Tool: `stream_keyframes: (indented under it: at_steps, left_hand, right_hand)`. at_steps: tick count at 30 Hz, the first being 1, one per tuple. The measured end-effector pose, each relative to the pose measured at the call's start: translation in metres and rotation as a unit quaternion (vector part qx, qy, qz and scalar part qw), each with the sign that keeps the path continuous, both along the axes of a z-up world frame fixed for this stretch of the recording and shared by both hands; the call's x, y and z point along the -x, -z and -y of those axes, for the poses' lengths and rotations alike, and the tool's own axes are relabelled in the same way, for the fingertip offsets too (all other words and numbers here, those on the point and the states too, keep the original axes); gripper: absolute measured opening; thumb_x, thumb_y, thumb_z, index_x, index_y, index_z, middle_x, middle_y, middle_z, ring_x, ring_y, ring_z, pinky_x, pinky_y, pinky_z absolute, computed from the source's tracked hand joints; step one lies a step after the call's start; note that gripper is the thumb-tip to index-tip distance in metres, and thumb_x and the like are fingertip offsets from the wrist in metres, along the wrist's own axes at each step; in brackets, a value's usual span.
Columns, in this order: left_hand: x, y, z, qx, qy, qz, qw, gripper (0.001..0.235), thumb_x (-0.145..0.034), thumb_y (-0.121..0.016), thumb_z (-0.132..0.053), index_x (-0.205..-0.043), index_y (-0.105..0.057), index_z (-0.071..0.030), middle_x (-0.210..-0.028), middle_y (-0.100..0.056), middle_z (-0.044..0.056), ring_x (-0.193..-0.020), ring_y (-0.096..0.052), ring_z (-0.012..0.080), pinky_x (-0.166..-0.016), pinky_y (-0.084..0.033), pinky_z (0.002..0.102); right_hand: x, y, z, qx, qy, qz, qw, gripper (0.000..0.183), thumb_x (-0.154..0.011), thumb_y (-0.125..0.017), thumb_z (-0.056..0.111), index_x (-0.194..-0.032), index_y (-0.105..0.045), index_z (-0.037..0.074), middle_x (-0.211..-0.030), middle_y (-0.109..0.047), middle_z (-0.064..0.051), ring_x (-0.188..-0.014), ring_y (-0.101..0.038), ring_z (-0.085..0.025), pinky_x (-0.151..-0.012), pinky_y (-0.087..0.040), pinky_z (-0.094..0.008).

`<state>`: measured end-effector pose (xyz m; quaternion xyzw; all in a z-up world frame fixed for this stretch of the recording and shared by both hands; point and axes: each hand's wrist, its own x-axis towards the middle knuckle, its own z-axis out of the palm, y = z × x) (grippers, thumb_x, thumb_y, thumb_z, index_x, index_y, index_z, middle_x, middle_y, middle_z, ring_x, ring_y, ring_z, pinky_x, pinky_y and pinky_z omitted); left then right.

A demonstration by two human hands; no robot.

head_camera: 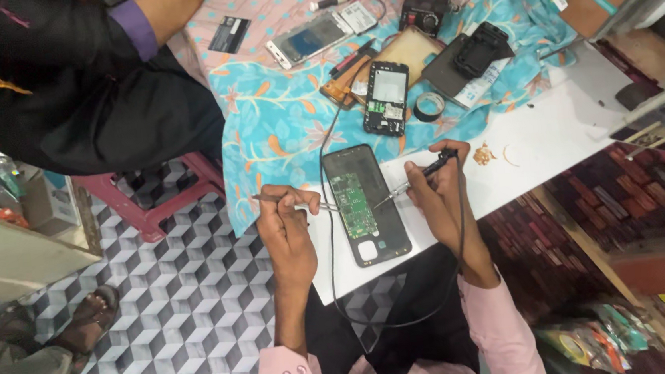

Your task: The person uses a soldering iron and a probe to work on the exposed circuit board of a disassembled smartphone. They repeatedly apply heat and make contact with various points on the board while the phone remains open on the work surface.

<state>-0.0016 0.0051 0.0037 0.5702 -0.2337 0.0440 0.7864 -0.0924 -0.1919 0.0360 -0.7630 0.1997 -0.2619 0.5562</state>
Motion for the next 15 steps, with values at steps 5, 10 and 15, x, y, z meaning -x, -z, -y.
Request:
stream_keyframes:
  at_steps: [5, 10, 15]
  left_hand:
    - [0.0009, 0.0017, 0.0012, 0.009, 0.004, -0.008, 1.000, 0.020, -0.114, -0.041, -0.020, -0.100, -0.046, -0.006, -0.081, -0.064, 0.006, -0.055, -0.031, 0.0012, -0.051, -0.028, 0.021]
    - [0.0013, -0.0010, 0.0003, -0.003, -0.001, -0.002, 1.000, 0.021, -0.113, -0.040, -0.021, -0.100, -0.046, -0.006, -0.080, -0.065, 0.005, -0.054, -0.032, 0.0010, -0.050, -0.028, 0.021]
    - [0.0014, 0.0019, -0.0005, -0.017, -0.017, 0.010, 1.000, 0.020, -0.113, -0.041, -0.021, -0.104, -0.047, -0.005, -0.085, -0.066, 0.007, -0.057, -0.036, 0.0010, -0.051, -0.031, 0.022]
  right_hand:
    - [-0.0003, -0.0040, -0.0006, -0.011, -0.007, -0.015, 1.000, 0.039, -0.100, -0.060, 0.013, -0.122, -0.029, 0.006, -0.060, -0.051, -0.001, -0.047, -0.045, -0.006, -0.044, -0.033, -0.022]
    - [-0.0027, -0.0037, 0.0006, -0.023, -0.015, -0.004, 1.000, 0.041, -0.098, -0.062, 0.012, -0.123, -0.030, 0.008, -0.064, -0.055, 0.001, -0.050, -0.049, -0.005, -0.044, -0.035, -0.022]
    - [-0.0009, -0.0005, 0.0015, -0.007, -0.017, -0.017, 1.000, 0.041, -0.100, -0.065, 0.014, -0.122, -0.031, 0.009, -0.065, -0.054, 0.000, -0.051, -0.047, -0.005, -0.046, -0.035, -0.021]
